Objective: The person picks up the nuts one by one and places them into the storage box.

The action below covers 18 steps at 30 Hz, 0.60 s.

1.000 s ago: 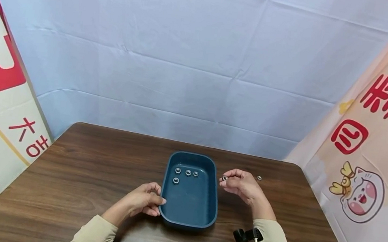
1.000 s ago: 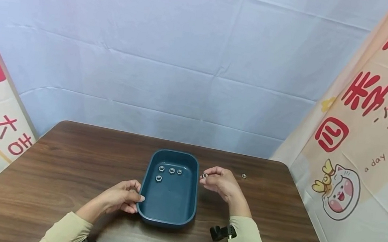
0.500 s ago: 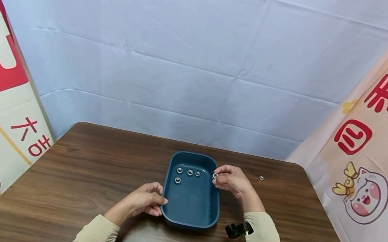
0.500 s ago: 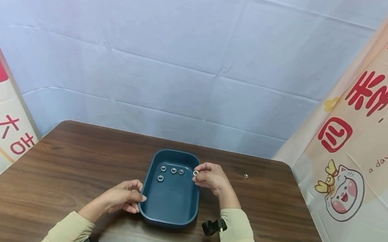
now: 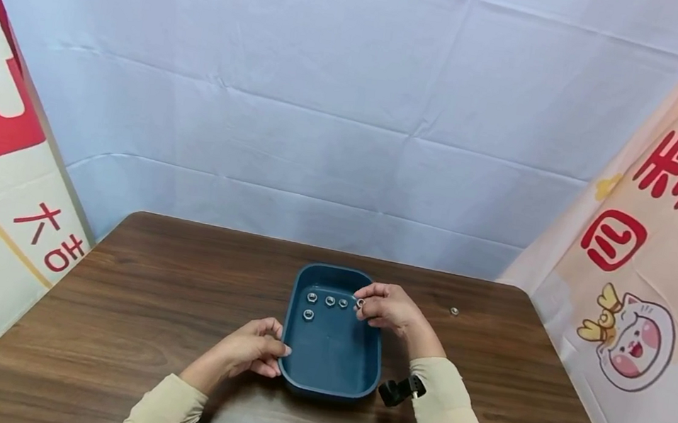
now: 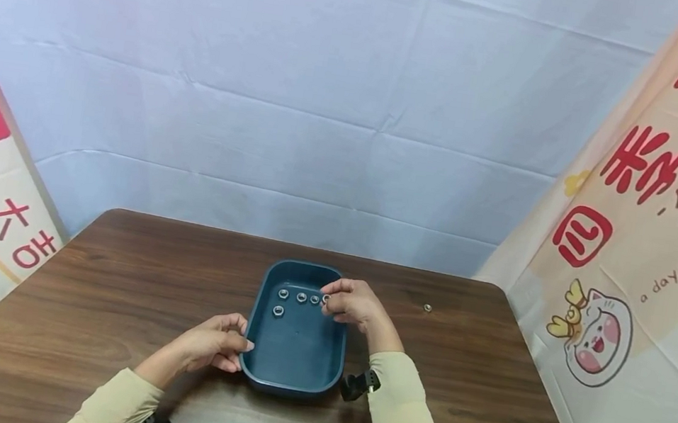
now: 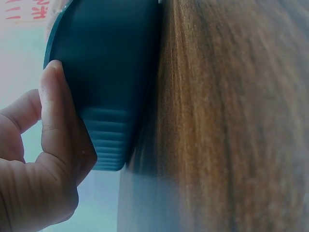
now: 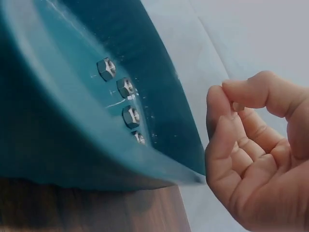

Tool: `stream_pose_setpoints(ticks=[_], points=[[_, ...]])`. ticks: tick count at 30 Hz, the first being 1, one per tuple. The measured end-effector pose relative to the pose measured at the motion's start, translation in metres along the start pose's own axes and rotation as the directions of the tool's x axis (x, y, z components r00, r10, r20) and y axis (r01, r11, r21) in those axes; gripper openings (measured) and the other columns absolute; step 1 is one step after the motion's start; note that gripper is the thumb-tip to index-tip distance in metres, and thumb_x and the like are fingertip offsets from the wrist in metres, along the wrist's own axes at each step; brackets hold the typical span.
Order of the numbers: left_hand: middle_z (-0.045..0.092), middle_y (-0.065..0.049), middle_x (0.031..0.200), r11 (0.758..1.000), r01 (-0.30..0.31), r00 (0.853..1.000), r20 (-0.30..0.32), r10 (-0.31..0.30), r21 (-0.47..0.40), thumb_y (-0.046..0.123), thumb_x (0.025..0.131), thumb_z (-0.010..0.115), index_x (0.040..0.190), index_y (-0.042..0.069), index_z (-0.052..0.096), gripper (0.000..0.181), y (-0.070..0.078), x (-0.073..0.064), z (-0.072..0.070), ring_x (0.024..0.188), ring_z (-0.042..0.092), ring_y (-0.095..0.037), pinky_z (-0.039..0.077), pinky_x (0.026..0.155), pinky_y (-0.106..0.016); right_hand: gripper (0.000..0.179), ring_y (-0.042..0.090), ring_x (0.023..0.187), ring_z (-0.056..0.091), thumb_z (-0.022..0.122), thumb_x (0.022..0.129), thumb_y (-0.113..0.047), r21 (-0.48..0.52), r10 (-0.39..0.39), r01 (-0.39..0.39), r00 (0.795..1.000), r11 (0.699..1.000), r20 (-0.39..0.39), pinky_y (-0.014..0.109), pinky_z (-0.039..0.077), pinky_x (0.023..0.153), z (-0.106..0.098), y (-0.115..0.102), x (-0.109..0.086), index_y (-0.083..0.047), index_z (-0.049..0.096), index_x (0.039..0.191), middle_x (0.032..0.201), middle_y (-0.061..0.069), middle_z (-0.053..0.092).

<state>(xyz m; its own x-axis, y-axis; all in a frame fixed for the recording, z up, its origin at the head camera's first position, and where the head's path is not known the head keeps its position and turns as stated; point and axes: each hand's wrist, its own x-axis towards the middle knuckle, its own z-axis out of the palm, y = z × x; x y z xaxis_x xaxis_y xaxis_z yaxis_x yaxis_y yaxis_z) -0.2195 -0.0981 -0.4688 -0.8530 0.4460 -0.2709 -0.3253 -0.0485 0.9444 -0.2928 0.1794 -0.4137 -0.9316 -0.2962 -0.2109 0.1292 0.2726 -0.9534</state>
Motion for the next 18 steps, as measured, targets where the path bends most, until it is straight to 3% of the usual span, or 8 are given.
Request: stream_pose_setpoints(ticks=[9,18], points=[[0.054,-0.010,0.060,1.000,-0.002,1.000,-0.005,0.002,0.010,0.003,0.080,0.064,0.090,0.004,0.041,0.025,0.001,0.001,0.000,0.048,0.058,-0.013,0.052,0.046,-0.024,0.028,0.017,0.060,0.058,0.069,0.073,0.004,-0.124,0.020,-0.024,0.999,0.992,-0.026,0.034,0.052,0.057,0.013,-0.009,0.011,0.009,0.065,0.100,0.076,0.010,0.067],[0.054,-0.009,0.060,1.000,-0.004,1.000,0.006,0.004,-0.003,0.002,0.079,0.064,0.090,0.004,0.041,0.026,0.001,0.000,0.002,0.048,0.058,-0.013,0.052,0.047,-0.023,0.026,0.013,0.054,0.057,0.068,0.072,0.008,-0.150,0.043,-0.044,0.999,0.988,-0.014,0.036,0.055,0.061,0.023,-0.010,0.021,0.012,0.065,0.097,0.073,0.011,0.067]])
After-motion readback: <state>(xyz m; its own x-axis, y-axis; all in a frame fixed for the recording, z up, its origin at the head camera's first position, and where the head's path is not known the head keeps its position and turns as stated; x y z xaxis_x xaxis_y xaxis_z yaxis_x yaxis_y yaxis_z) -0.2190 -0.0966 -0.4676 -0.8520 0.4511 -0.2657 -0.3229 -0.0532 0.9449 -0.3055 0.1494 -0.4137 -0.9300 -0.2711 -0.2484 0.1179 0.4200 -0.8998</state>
